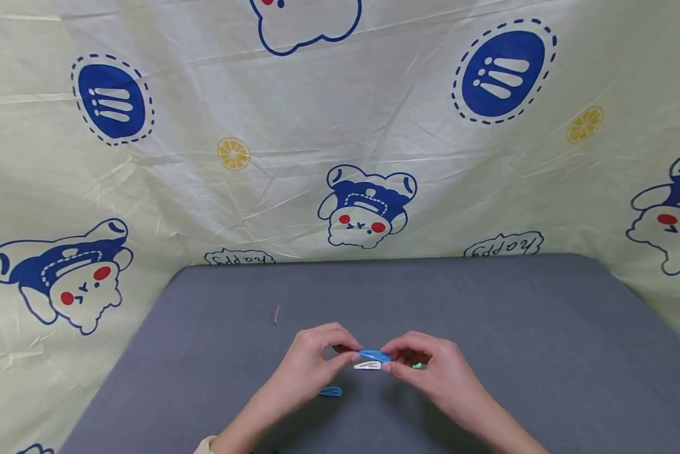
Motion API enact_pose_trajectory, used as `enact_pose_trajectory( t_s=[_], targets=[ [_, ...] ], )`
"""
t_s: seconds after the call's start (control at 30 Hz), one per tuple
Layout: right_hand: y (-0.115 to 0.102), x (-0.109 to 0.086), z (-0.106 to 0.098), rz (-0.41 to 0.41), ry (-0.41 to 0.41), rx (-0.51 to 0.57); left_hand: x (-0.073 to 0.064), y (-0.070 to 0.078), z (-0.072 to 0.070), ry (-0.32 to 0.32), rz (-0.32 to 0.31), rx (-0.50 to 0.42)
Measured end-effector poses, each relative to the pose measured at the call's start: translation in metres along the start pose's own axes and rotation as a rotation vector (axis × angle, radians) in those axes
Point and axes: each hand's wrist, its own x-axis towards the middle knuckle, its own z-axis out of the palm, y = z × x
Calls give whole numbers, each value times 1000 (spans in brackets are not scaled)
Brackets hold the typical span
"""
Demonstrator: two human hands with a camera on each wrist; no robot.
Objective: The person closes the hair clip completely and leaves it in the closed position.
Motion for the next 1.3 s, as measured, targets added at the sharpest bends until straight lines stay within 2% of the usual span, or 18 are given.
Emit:
enact_pose_trajectory(
  t_s=[0.23, 0.4, 0.53, 0.83, 1.3],
  targets=[
    [7, 3, 0, -68, -75, -37, -7, -9, 3, -54, -34, -27],
    [10, 6, -1, -48, -167, -76, -11, -17, 8, -96, -92, -64],
    [12, 8, 0, -53, -207, -81, -12, -22, 10, -121, -130, -82],
    [17, 11, 2, -77, -245, -80, -9, -29, 11, -174, -156, -94],
    [29, 17, 8, -102, -285, -93, -7, -32, 14, -279, -184, -47]
  ],
)
